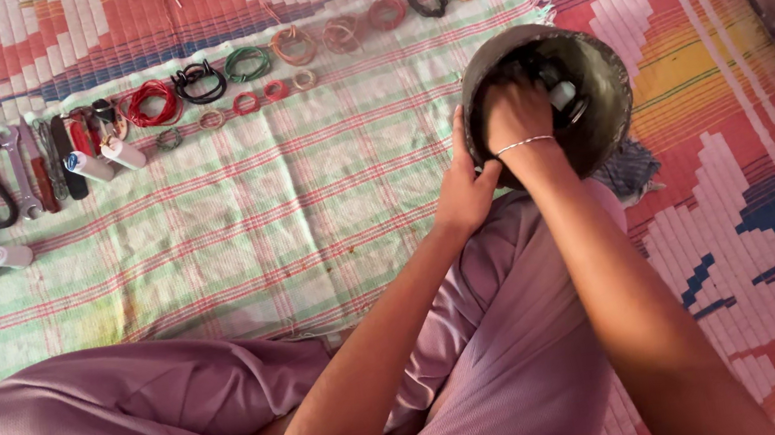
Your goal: The person sits on a mat and repeatedly reaches into a metal bowl to pick out white plastic electrical components, such as sockets and plugs. They place each item onto the mat in a neat row next to other tools and wires.
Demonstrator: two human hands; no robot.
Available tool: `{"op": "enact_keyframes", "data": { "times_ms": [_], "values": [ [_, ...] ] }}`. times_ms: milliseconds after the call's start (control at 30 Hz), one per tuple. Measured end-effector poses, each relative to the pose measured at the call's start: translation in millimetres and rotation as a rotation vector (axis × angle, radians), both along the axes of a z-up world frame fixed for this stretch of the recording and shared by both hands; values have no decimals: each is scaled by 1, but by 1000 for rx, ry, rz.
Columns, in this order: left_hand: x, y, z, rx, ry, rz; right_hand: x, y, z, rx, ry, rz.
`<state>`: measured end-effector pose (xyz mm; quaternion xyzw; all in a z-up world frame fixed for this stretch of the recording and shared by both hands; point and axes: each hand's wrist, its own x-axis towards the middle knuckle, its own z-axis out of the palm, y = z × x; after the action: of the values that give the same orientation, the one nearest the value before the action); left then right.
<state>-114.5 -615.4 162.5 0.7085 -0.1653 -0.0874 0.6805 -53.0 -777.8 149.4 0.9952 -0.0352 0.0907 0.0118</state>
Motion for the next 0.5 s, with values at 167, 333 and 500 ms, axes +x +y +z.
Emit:
{"op": "enact_keyframes", "data": {
  "times_ms": [167, 333, 500],
  "values": [
    [7, -2, 3, -34, 174, -42, 10, 1, -13, -211, -243, 72],
    [7, -3, 2, 19, 157, -33, 1, 2, 12, -208, -127, 97],
    [13, -9, -1, 114, 130, -12, -28, 9, 58, 169, -319, 20]
  ]
}}
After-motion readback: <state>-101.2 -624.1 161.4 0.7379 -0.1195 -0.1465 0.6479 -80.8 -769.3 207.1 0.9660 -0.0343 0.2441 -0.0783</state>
